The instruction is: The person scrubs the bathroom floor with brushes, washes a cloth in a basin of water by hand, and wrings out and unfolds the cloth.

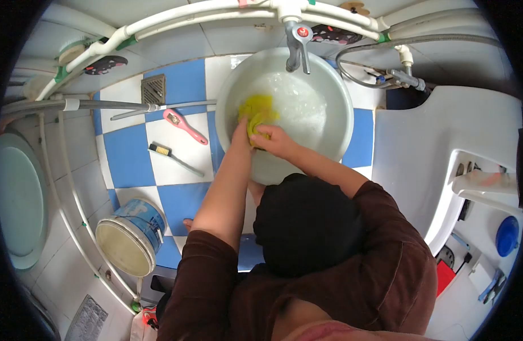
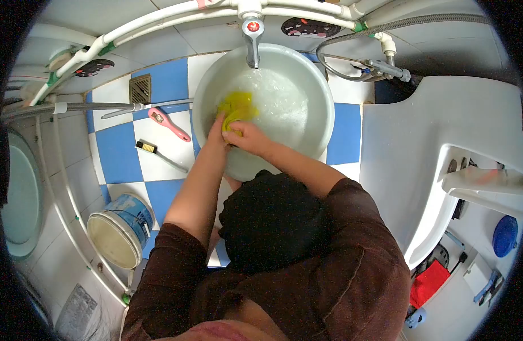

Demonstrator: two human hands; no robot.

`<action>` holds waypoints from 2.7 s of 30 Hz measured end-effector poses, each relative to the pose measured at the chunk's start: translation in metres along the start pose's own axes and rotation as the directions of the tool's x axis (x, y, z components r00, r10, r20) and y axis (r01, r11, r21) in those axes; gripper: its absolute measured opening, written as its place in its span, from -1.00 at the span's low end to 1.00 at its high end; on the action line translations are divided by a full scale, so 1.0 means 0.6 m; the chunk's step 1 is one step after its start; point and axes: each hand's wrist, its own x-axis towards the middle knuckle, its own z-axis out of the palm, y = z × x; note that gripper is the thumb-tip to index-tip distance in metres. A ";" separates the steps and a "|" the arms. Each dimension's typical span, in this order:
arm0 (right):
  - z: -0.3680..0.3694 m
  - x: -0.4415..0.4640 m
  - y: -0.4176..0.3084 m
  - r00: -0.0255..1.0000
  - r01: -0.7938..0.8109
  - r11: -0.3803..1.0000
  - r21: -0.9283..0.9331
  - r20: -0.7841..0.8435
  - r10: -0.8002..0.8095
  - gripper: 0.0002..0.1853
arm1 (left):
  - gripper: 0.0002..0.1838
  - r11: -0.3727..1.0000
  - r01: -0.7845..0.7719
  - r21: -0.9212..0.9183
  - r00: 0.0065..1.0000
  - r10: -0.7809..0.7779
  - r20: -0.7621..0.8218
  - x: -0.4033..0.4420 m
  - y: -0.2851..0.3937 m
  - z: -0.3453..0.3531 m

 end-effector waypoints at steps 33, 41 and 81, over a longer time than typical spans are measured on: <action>-0.136 -0.034 0.005 0.987 -0.072 0.991 0.112 -0.133 0.087 -0.62 | -0.64 0.953 0.252 0.167 0.967 -0.239 -0.091 -0.080 0.021 0.089; -0.068 -0.010 0.039 0.864 -0.187 0.162 0.969 0.084 0.497 -0.45 | -0.62 0.891 0.454 -0.001 0.822 -0.418 0.387 -0.087 -0.033 0.100; -0.074 0.097 -0.037 0.945 -0.287 0.778 0.558 0.031 0.326 -0.73 | -0.75 0.562 0.132 0.817 0.985 -0.168 -0.044 -0.120 0.033 0.135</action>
